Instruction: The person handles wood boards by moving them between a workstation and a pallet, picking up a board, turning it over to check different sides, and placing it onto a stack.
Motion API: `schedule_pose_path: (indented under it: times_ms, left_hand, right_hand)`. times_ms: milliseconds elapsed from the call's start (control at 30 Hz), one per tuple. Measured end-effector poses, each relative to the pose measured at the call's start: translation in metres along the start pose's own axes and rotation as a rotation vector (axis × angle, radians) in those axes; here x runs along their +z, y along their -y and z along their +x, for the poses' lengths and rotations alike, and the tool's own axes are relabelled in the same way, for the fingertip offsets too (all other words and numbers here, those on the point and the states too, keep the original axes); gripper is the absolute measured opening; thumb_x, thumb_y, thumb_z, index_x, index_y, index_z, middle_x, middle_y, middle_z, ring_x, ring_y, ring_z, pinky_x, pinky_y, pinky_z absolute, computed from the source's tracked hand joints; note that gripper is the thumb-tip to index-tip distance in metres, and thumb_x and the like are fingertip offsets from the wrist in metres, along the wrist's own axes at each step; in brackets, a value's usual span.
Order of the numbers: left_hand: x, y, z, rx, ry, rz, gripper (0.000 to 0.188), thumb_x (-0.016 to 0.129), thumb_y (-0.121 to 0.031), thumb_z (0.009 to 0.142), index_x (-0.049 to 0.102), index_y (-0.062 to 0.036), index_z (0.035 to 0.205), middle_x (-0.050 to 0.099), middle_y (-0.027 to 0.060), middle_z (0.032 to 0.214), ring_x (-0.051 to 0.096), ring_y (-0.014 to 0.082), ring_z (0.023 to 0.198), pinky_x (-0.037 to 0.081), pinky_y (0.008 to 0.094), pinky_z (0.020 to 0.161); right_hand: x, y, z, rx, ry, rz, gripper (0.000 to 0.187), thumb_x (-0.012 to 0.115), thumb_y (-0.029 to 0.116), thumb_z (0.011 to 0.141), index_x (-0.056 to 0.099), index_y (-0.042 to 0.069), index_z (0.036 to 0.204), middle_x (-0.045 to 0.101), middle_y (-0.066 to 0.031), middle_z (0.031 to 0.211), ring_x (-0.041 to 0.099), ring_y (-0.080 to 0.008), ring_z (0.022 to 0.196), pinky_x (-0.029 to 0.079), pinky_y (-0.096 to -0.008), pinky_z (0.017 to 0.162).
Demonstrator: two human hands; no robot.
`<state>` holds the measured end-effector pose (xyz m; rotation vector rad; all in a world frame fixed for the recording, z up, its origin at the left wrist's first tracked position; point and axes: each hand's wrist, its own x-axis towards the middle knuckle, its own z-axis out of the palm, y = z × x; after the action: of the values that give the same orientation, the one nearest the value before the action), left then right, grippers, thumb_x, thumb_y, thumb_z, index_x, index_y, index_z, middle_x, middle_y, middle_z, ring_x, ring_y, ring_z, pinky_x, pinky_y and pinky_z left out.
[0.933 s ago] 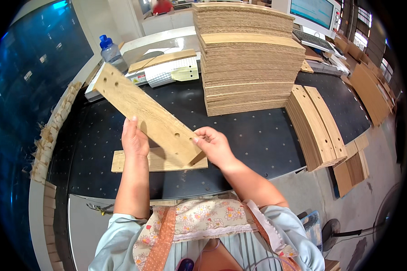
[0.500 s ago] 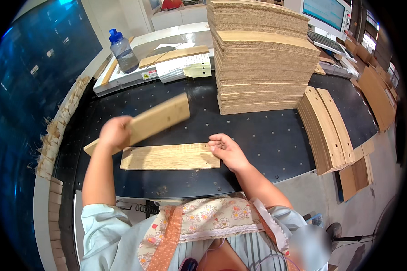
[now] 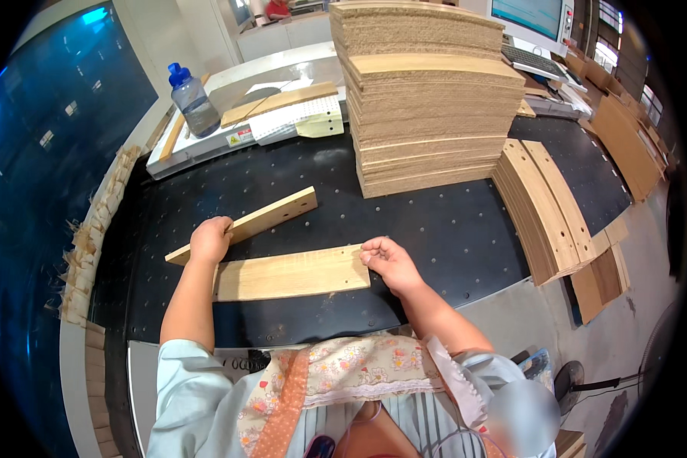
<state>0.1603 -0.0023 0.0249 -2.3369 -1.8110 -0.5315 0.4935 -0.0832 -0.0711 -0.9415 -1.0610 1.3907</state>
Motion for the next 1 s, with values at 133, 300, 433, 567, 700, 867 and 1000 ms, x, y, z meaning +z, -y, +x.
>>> schedule_pose_path:
  times_ms: [133,300,433,567,700,867,1000]
  left_hand:
    - [0.023,0.008,-0.005,0.210,-0.282,0.138,0.008,0.056,-0.005,0.067,0.053,-0.0081,0.074,0.053,0.0090,0.076,0.051,0.0283,0.075,0.043,0.0384,0.065]
    - [0.038,0.014,-0.026,0.219,-0.300,0.175,0.010,0.055,-0.003,0.066,0.050,-0.0076,0.073,0.052,0.0080,0.078,0.050,0.0278,0.077,0.042,0.0390,0.065]
    - [0.023,0.018,-0.015,0.188,-0.259,0.090,0.012,0.060,-0.005,0.065,0.052,-0.0075,0.073,0.052,0.0075,0.074,0.051,0.0275,0.073,0.042,0.0382,0.065]
    - [-0.026,0.002,0.010,0.083,-0.155,-0.246,0.013,0.063,-0.003,0.064,0.058,-0.0049,0.076,0.058,0.0105,0.074,0.056,0.0278,0.074,0.045,0.0340,0.066]
    - [-0.072,-0.018,0.024,-0.054,0.105,-0.417,0.016,0.064,-0.004,0.067,0.059,-0.0015,0.082,0.058,0.0080,0.072,0.054,0.0171,0.065,0.043,0.0277,0.062]
    - [-0.096,-0.046,0.020,0.002,0.171,-0.299,0.017,0.065,-0.007,0.064,0.060,-0.0027,0.080,0.059,0.0108,0.074,0.057,0.0248,0.070,0.045,0.0326,0.064]
    - [-0.125,-0.094,0.027,0.375,0.127,0.102,0.014,0.061,-0.011,0.062,0.061,-0.0048,0.075,0.059,0.0105,0.075,0.057,0.0296,0.076,0.046,0.0378,0.065]
  right_hand:
    - [-0.006,-0.006,0.001,-0.025,-0.002,0.080,0.014,0.058,0.003,0.080,0.054,0.001,0.093,0.056,-0.0010,0.083,0.051,-0.0065,0.075,0.043,-0.0208,0.070]
    - [-0.005,-0.011,0.000,-0.065,-0.034,-0.034,0.011,0.056,0.003,0.081,0.055,0.002,0.092,0.056,-0.0004,0.082,0.049,-0.0056,0.072,0.041,-0.0200,0.067]
    - [-0.003,-0.008,0.003,-0.037,-0.025,0.051,0.011,0.057,0.004,0.080,0.057,0.003,0.090,0.053,0.0019,0.079,0.046,-0.0038,0.070,0.040,-0.0185,0.065]
    - [-0.004,-0.008,0.001,-0.029,-0.031,-0.023,0.011,0.057,0.004,0.079,0.057,0.003,0.090,0.053,0.0022,0.079,0.046,-0.0041,0.070,0.040,-0.0187,0.065]
    - [-0.005,-0.007,0.000,-0.030,-0.037,-0.022,0.011,0.058,0.005,0.079,0.057,0.003,0.090,0.053,0.0023,0.078,0.046,-0.0049,0.070,0.041,-0.0192,0.066]
    - [0.014,0.029,-0.010,-0.365,-0.165,-0.401,0.015,0.059,0.003,0.075,0.057,0.003,0.090,0.054,-0.0053,0.085,0.053,-0.0140,0.079,0.044,-0.0257,0.073]
    - [0.040,0.084,0.012,-0.999,-0.129,-0.910,0.038,0.064,0.009,0.069,0.053,0.004,0.105,0.052,-0.0144,0.107,0.046,-0.0328,0.104,0.038,-0.0395,0.088]
